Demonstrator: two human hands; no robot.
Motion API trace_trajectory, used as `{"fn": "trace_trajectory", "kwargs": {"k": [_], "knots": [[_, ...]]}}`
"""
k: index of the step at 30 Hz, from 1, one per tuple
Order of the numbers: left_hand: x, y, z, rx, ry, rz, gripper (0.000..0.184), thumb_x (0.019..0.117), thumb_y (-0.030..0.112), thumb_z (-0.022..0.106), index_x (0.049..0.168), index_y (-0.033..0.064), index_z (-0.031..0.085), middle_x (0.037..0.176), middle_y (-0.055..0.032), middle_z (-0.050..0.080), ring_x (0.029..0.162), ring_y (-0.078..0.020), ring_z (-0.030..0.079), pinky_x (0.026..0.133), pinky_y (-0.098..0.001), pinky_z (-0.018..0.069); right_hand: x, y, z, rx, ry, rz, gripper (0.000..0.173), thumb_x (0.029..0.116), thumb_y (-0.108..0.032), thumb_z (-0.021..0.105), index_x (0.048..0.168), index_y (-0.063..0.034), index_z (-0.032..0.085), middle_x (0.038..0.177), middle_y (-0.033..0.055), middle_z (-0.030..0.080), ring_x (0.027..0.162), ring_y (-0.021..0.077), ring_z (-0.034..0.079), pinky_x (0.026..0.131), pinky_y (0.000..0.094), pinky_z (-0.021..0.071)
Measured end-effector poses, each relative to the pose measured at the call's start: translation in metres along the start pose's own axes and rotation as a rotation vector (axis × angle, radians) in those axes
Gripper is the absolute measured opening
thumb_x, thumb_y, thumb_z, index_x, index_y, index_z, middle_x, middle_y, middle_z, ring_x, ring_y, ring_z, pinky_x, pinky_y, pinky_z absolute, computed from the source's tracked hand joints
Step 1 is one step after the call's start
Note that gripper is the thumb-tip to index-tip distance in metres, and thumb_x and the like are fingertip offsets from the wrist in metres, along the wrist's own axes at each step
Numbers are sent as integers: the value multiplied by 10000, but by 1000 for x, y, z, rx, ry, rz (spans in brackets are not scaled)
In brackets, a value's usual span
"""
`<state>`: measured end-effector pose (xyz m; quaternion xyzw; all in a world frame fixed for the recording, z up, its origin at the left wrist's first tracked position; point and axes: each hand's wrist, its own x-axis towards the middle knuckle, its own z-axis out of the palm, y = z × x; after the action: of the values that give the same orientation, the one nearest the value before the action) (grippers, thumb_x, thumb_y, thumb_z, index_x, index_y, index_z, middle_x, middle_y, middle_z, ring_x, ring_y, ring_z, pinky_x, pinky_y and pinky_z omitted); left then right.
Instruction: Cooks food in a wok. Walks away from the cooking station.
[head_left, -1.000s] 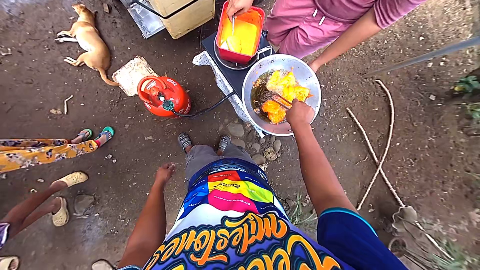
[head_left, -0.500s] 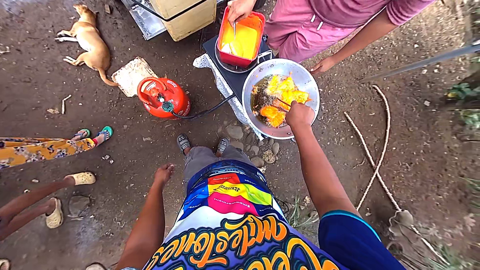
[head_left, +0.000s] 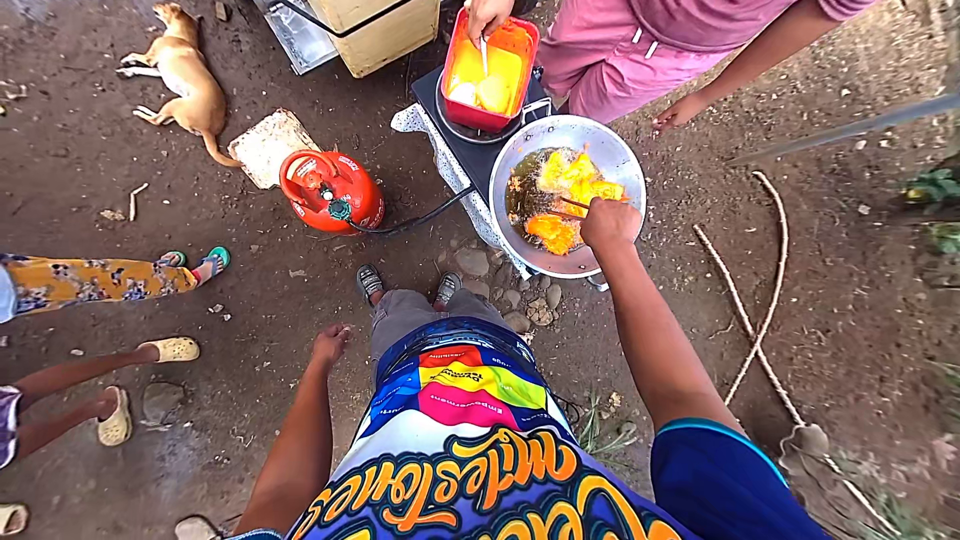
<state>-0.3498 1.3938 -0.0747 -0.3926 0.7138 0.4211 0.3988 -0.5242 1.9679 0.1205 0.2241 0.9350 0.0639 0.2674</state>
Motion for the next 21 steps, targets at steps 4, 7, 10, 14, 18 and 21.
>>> {"fn": "trace_trajectory", "kwargs": {"k": [4,7,10,14,18,21], "knots": [[1,0,1,1,0,-5,347,1088,268,530,1363,67,593,1233,-148,679,1019,-244,691,884,-440,562,3,0,1,4,13,4,287,883,-116,697,1091,75,650,1085,325,672,1033,532,656,754,704,509],[-1,4,1,11,2,-8,343,1091,270,525,1360,69,593,1208,-138,686,973,-224,693,847,-416,566,6,2,3,3,14,6,319,897,-160,705,1105,74,645,1088,324,673,1038,525,659,767,700,510],[-3,5,-1,8,-5,-10,348,1090,265,526,1365,60,584,1215,-144,682,976,-224,694,857,-416,566,8,4,5,15,31,3,339,899,-168,712,1132,68,642,1101,329,669,1044,541,650,767,708,508],[-2,3,-2,-2,-3,-8,344,1092,252,524,1368,56,580,1220,-149,680,984,-229,693,859,-414,564,10,7,9,48,50,-21,380,916,-174,703,1199,68,627,1160,337,652,1091,561,624,795,722,500],[-1,2,-1,-2,-1,-3,344,1090,261,529,1360,58,590,1213,-146,686,981,-228,696,865,-419,567,11,7,10,64,57,0,412,912,-171,700,1233,71,608,1188,331,649,1093,557,628,801,725,500],[-1,0,-1,6,-4,-6,341,1089,263,530,1357,60,592,1217,-142,686,991,-229,697,869,-420,568,12,6,10,58,61,7,422,910,-164,695,1246,73,602,1202,331,641,1100,555,623,797,719,502]]}}
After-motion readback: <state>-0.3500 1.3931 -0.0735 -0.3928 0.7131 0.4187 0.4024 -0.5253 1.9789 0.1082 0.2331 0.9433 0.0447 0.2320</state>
